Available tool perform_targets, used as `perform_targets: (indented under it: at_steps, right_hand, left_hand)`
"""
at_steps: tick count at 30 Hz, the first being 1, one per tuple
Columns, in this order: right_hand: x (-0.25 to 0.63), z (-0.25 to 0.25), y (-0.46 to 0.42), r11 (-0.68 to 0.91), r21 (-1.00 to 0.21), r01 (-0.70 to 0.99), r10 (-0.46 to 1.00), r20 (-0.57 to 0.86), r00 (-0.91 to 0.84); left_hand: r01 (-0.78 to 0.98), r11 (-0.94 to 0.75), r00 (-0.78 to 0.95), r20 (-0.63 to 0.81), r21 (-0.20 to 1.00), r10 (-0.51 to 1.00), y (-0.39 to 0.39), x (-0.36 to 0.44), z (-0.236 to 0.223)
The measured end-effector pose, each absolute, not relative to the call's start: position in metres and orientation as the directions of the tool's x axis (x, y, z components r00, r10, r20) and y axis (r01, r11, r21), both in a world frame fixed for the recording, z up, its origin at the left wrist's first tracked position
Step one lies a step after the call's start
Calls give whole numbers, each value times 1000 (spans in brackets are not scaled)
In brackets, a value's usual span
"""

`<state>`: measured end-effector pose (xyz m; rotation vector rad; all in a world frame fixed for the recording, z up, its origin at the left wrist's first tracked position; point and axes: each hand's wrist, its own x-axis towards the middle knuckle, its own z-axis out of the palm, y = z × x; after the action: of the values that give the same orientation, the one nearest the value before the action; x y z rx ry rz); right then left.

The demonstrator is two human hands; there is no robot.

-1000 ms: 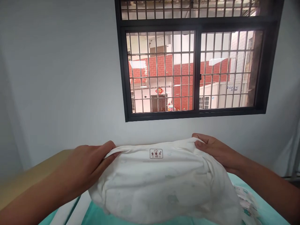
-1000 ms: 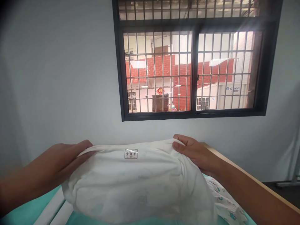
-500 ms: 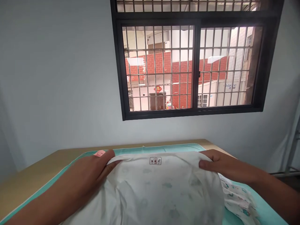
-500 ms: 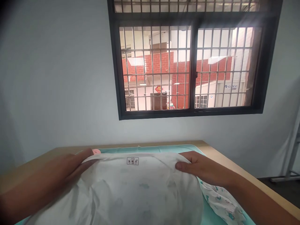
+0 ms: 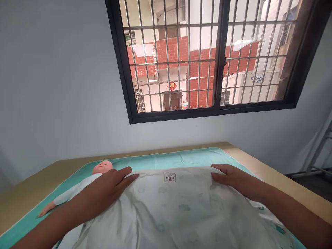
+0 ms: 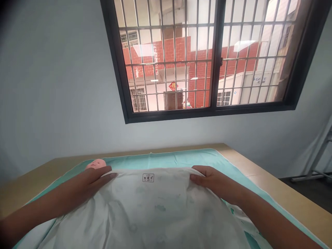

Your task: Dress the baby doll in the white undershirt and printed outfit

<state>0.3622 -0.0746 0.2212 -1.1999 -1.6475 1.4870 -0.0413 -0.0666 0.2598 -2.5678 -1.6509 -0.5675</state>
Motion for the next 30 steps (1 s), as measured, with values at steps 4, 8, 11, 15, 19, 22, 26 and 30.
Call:
perform_targets:
  at_steps: [4, 8, 11, 15, 19, 22, 26, 30]
  right_hand:
    - [361, 185, -32, -95, -965, 244, 917, -181, -356]
    - [357, 120, 41, 27, -888, 459, 960, -104, -259]
    - [353, 58, 95, 154, -679, 718, 988, 117, -101]
    - [351, 8, 127, 161, -559, 814, 964, 267, -8]
    - [347, 16, 115, 303, -455, 837, 922, 362, -137]
    - [337, 26, 78, 393, -406, 825, 893, 382, -238]
    - [331, 20, 7, 476, -339, 812, 869, 326, -373]
    - [343, 11, -32, 496, -304, 813, 862, 284, -420]
  left_hand:
    - [897, -382, 383, 37, 224, 923, -17, -34, 229]
    - [917, -317, 340, -59, 242, 939, 60, -17, 172]
    - [965, -239, 250, -107, 106, 962, 116, -2, 112]
    - [956, -288, 292, 139, -51, 946, 135, 15, 43]
    - [849, -527, 489, 335, 27, 806, 94, 27, 16]
    - [790, -610, 563, 324, 60, 761, 56, 23, 13]
    - [712, -700, 654, 314, 49, 688, 17, -7, 7]
    - [713, -692, 615, 375, 112, 694, 1, -36, -5]
